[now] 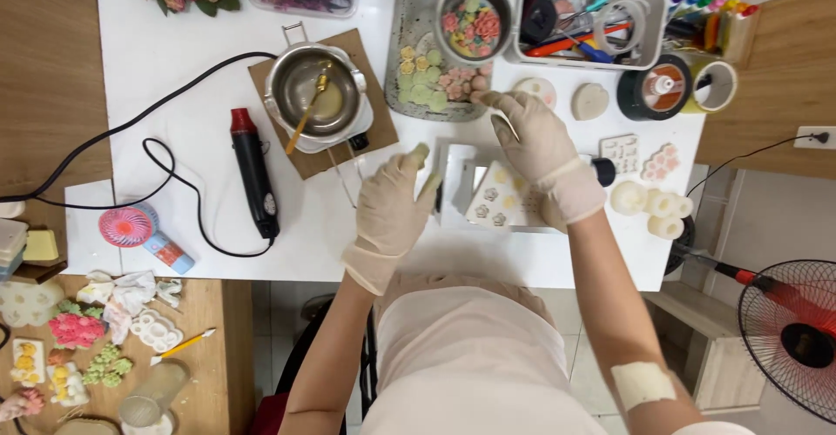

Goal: Placing decorative wax pieces into a mold and pouring melted wax from a pot.

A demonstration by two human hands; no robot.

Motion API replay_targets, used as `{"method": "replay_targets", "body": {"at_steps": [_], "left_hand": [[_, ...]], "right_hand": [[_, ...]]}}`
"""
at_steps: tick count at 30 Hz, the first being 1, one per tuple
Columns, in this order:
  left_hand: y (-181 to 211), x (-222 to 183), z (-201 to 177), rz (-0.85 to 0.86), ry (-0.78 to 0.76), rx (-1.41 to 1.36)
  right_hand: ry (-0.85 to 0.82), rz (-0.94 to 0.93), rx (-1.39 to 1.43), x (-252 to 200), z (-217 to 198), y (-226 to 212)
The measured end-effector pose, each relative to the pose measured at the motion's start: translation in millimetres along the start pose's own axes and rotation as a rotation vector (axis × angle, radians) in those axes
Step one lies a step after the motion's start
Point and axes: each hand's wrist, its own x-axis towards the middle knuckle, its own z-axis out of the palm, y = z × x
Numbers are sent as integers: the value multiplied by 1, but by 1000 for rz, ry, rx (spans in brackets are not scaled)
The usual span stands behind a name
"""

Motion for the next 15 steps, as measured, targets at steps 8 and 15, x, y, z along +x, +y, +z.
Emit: {"method": "replay_targets", "body": {"at_steps": [8, 15], "left_hand": [[35, -47, 89, -448, -202, -265], [55, -35, 100, -535, 79, -373]], "right_hand": [[96, 170, 216, -89, -22, 4], [53, 125, 38, -101, 21, 10]]}}
